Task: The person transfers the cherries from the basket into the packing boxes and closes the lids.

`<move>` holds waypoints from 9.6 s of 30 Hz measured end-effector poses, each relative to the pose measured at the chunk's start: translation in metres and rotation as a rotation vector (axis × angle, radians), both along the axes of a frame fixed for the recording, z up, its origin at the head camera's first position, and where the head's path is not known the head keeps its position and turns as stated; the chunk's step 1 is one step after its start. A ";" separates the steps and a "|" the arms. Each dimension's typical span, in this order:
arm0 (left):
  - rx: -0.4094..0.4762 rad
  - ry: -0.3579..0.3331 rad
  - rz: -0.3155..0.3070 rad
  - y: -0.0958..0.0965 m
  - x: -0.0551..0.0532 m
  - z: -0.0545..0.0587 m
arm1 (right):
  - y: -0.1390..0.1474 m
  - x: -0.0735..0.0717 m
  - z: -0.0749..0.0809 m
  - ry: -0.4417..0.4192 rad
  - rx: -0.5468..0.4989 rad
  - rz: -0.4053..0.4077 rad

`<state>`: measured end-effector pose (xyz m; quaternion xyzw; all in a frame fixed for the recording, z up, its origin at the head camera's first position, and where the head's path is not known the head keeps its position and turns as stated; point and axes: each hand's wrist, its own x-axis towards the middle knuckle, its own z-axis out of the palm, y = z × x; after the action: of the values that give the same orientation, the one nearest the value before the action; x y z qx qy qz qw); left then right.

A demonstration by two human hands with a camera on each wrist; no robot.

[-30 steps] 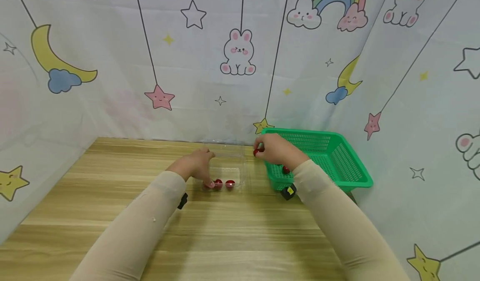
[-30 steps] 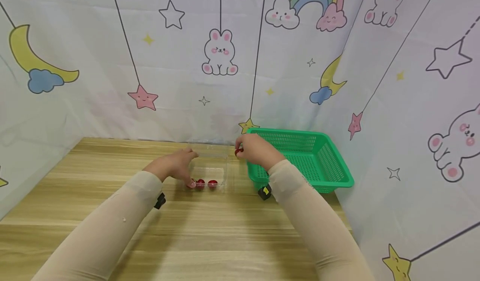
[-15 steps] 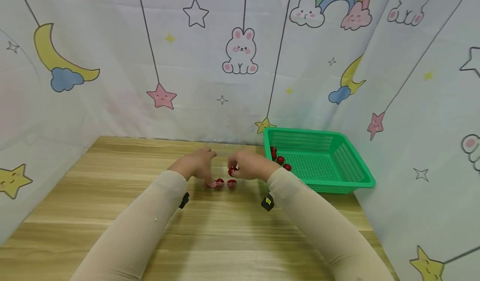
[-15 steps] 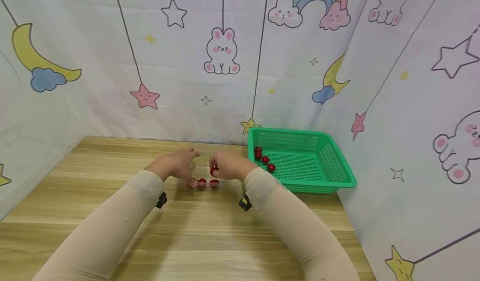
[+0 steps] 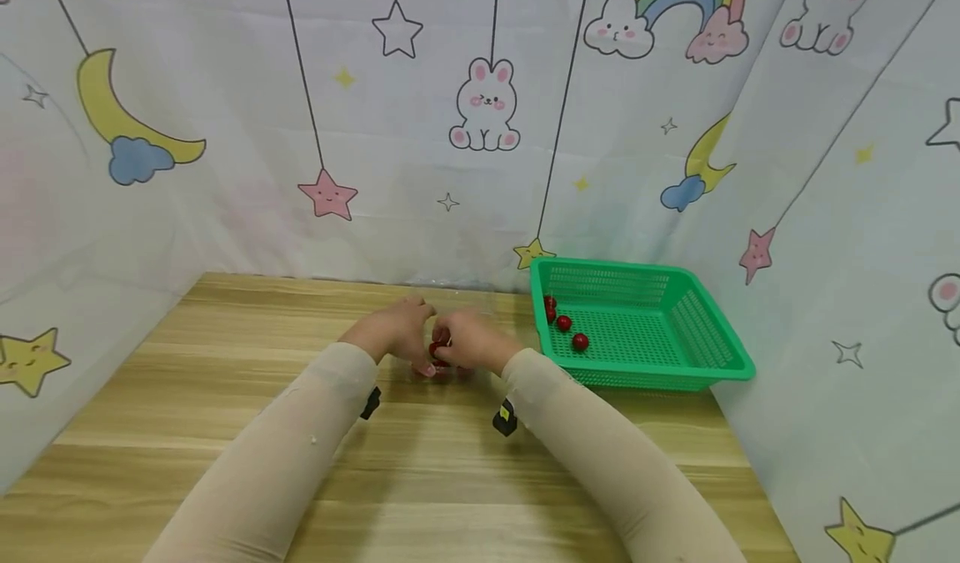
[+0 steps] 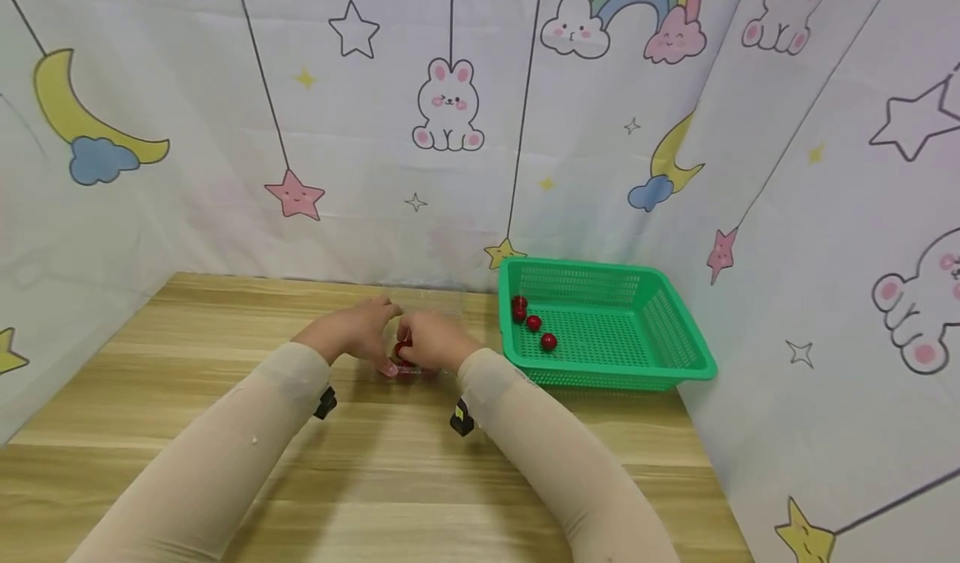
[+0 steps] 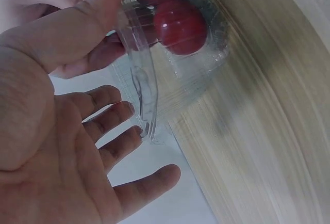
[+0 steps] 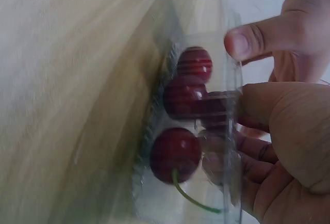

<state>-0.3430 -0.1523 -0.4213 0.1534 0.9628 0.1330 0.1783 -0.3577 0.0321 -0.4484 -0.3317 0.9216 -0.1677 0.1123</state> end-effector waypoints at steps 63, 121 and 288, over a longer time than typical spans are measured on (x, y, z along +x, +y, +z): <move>-0.014 0.008 0.016 -0.001 0.001 -0.001 | 0.154 -0.098 0.060 -0.109 0.158 -0.268; 0.007 0.000 0.027 0.002 0.001 -0.003 | 0.131 -0.068 0.105 -0.015 0.180 -0.265; 0.012 -0.025 0.026 0.003 0.005 0.003 | 0.021 -0.006 0.032 0.031 0.246 0.110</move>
<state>-0.3383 -0.1488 -0.4178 0.1401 0.9616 0.1429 0.1879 -0.3637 0.0535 -0.4160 -0.3678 0.9173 -0.0419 0.1470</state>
